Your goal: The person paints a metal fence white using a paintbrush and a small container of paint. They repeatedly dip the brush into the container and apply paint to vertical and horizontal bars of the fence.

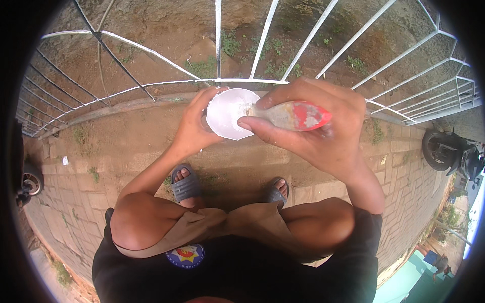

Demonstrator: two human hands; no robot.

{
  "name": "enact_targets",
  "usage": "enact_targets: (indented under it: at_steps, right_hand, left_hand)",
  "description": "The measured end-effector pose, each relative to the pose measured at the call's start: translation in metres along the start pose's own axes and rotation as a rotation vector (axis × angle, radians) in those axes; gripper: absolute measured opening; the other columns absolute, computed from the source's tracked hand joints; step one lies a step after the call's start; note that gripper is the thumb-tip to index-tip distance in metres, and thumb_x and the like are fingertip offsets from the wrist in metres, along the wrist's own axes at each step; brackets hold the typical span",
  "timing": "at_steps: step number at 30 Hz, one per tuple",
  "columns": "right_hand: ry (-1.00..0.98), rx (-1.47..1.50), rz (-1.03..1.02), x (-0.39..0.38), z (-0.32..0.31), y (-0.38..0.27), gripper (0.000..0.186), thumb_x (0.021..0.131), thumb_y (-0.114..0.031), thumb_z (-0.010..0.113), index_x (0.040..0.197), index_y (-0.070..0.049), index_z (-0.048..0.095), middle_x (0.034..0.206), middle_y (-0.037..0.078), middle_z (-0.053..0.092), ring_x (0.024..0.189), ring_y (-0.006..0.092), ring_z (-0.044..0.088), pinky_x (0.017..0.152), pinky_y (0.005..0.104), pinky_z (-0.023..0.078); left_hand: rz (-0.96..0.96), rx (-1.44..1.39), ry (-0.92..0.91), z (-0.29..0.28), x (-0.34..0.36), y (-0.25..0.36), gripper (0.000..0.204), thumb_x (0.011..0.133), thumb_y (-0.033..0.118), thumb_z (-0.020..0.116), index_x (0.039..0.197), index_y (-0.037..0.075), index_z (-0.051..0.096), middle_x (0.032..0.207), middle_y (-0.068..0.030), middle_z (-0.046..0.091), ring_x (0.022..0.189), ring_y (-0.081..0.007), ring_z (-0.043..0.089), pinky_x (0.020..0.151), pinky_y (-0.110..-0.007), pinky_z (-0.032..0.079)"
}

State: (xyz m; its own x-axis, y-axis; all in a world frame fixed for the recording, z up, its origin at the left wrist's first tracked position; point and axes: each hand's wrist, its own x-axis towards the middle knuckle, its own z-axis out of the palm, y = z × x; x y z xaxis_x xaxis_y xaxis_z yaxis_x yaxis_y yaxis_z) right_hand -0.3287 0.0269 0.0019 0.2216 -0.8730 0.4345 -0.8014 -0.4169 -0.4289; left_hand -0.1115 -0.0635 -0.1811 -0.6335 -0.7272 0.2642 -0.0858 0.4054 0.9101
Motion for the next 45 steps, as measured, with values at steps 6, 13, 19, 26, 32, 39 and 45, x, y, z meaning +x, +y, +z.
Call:
enact_targets:
  at_steps: [6,13,19,26,32,39,45]
  right_hand:
    - [0.053,0.063,-0.03,-0.012,0.045,0.017,0.031,0.067,-0.024,0.096,0.084,-0.009,0.075,0.07,0.004,0.068,0.057,0.0161,0.063,0.051,0.028,0.046]
    - [-0.004,0.134,0.009,-0.016,0.056,0.017,0.029,0.069,-0.023,0.095,0.085,-0.007,0.076,0.069,0.004,0.066,0.055,0.0152,0.059,0.05,0.0288,0.045]
    - [0.041,0.17,0.159,-0.024,0.058,0.022,0.022,0.075,-0.015,0.091,0.088,-0.005,0.077,0.075,0.007,0.07,0.059,0.015,0.062,0.052,0.0278,0.047]
    - [-0.069,0.116,0.108,-0.022,0.064,0.021,0.018,0.079,-0.014,0.088,0.091,-0.005,0.077,0.081,0.008,0.073,0.065,0.0228,0.069,0.058,0.0326,0.053]
    - [-0.108,0.054,0.032,-0.018,0.071,0.021,0.018,0.08,-0.017,0.086,0.092,-0.006,0.077,0.083,0.008,0.072,0.068,0.0254,0.068,0.06,0.0344,0.053]
    - [-0.135,-0.008,0.038,-0.015,0.068,0.019,0.017,0.078,-0.012,0.087,0.092,-0.006,0.078,0.085,0.009,0.073,0.075,0.0241,0.071,0.066,0.0335,0.055]
    - [-0.074,-0.028,-0.003,-0.017,0.069,0.019,0.016,0.078,-0.015,0.087,0.089,-0.009,0.078,0.08,0.006,0.071,0.066,0.0231,0.067,0.058,0.0335,0.052]
  left_hand:
    - [-0.011,0.019,0.019,0.005,-0.017,-0.001,0.083,0.062,0.012,0.088,0.138,0.005,0.056,0.136,-0.0196,0.057,0.126,-0.0378,0.059,0.107,-0.044,0.048]
    - [-0.011,0.062,0.047,0.004,-0.021,0.005,0.084,0.062,0.011,0.088,0.139,0.005,0.056,0.135,-0.0187,0.057,0.125,-0.0353,0.06,0.105,-0.043,0.05]
    - [0.004,0.067,0.061,0.006,-0.017,0.003,0.084,0.062,0.011,0.088,0.14,0.007,0.056,0.135,-0.0183,0.057,0.124,-0.0359,0.061,0.104,-0.043,0.051]
    - [0.018,0.066,0.071,0.006,-0.02,0.001,0.086,0.061,0.011,0.088,0.14,0.008,0.056,0.136,-0.0181,0.057,0.125,-0.0363,0.06,0.105,-0.044,0.051]
    - [-0.004,0.075,0.082,0.001,-0.021,0.002,0.085,0.061,0.011,0.088,0.14,0.007,0.055,0.136,-0.0174,0.057,0.126,-0.0364,0.06,0.105,-0.044,0.051]
    - [-0.008,0.105,0.09,-0.001,-0.022,0.002,0.085,0.062,0.012,0.088,0.14,0.006,0.055,0.135,-0.018,0.057,0.125,-0.037,0.061,0.105,-0.045,0.051]
    - [-0.028,0.11,0.088,0.001,-0.021,-0.001,0.085,0.062,0.014,0.089,0.139,0.005,0.055,0.134,-0.0185,0.057,0.124,-0.0374,0.061,0.105,-0.045,0.051]
